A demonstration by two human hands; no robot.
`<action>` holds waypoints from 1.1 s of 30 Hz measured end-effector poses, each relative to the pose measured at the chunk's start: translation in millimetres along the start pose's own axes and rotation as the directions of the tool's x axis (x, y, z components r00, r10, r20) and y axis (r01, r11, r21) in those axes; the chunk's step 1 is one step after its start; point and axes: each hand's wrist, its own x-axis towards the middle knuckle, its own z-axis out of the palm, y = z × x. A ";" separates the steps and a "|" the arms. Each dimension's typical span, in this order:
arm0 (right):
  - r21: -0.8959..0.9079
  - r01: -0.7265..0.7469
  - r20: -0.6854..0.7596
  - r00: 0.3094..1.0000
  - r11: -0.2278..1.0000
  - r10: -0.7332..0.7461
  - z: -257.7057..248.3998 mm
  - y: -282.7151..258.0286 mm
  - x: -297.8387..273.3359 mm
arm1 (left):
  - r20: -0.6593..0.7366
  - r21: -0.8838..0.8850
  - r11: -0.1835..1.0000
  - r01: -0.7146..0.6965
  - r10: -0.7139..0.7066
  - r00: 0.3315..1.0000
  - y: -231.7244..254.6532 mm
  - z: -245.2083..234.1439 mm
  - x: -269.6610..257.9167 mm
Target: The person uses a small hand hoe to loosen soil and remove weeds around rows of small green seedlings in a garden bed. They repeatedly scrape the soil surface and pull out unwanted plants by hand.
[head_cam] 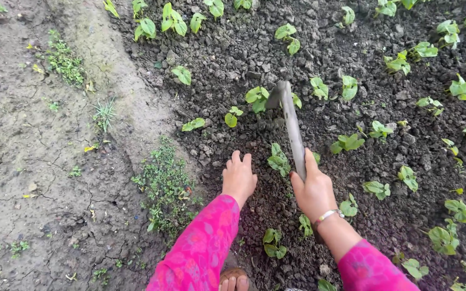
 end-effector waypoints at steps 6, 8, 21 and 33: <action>-0.097 -0.007 0.180 0.983 0.995 0.024 20.4 3.0 -30.0 | -0.052 -0.060 0.998 0.007 -0.011 0.999 -24.5 24.1 10.2; -0.116 0.114 0.124 0.987 0.987 -0.099 33.4 25.5 -22.2 | -0.145 -0.106 0.994 -0.029 0.014 0.989 -34.9 40.4 18.4; -0.197 0.155 0.145 0.981 0.968 -0.127 27.3 -9.6 17.2 | -0.392 -0.258 0.963 -0.082 -0.027 0.920 -43.6 24.0 21.5; -0.143 0.196 0.249 0.956 0.970 -0.157 49.5 -46.8 40.2 | -0.400 0.041 0.983 0.181 -0.150 0.904 -60.4 -9.4 10.2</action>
